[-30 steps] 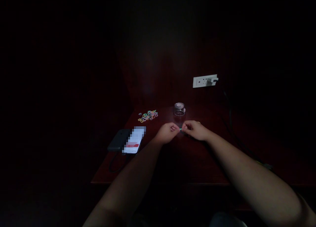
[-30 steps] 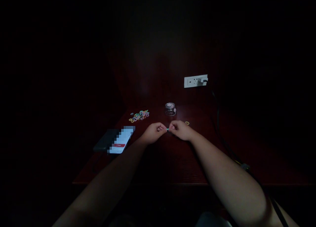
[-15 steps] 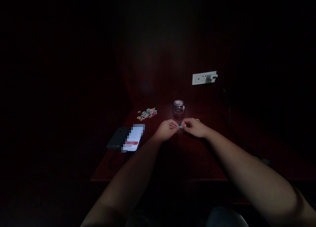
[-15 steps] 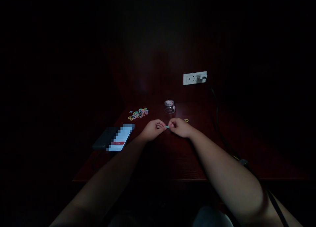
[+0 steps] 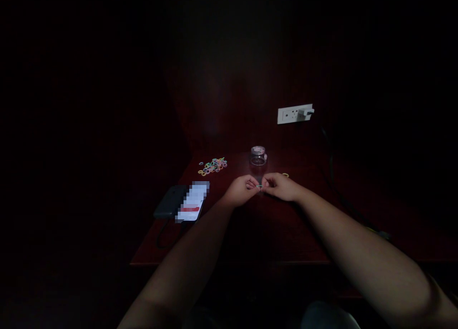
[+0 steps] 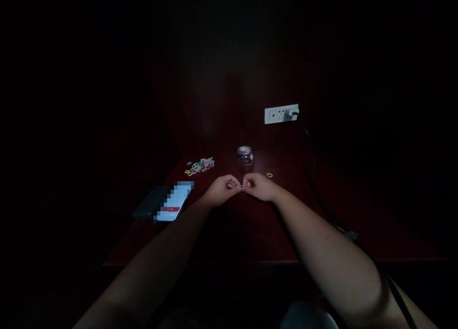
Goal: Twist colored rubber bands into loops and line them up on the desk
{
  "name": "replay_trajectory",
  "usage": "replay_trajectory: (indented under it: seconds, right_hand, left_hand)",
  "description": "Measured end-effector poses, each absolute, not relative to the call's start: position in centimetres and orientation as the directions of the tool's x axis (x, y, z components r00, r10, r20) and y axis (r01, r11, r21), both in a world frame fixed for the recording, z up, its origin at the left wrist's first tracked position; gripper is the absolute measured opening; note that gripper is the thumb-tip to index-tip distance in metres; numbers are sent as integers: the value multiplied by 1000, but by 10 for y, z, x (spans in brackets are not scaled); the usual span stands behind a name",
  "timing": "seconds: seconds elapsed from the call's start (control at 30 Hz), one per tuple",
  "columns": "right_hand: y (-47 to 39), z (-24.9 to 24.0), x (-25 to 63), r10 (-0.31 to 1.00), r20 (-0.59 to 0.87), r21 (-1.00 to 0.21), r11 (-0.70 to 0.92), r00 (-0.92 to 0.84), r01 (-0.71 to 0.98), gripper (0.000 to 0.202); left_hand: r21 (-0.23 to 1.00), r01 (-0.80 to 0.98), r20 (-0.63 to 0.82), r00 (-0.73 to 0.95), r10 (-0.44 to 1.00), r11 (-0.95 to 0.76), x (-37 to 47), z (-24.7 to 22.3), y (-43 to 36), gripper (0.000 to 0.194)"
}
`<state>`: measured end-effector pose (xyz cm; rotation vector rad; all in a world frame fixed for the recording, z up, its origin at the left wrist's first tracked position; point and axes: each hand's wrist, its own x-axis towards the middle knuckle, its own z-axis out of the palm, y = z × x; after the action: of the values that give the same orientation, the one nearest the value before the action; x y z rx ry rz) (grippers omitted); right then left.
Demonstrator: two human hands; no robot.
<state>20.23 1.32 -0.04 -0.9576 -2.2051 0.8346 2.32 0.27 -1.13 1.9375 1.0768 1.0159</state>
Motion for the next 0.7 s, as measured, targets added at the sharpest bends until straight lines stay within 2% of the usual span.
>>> replay_trajectory:
  seconds: [0.47, 0.7]
  right_hand:
    - [12, 1, 202, 783, 297, -716, 561, -546, 415, 15]
    - [8, 5, 199, 782, 282, -774, 528, -556, 349, 17]
  left_hand:
    - [849, 330, 278, 385, 880, -412, 24, -4, -3, 11]
    - [883, 282, 259, 376, 890, -376, 25, -8, 0, 8]
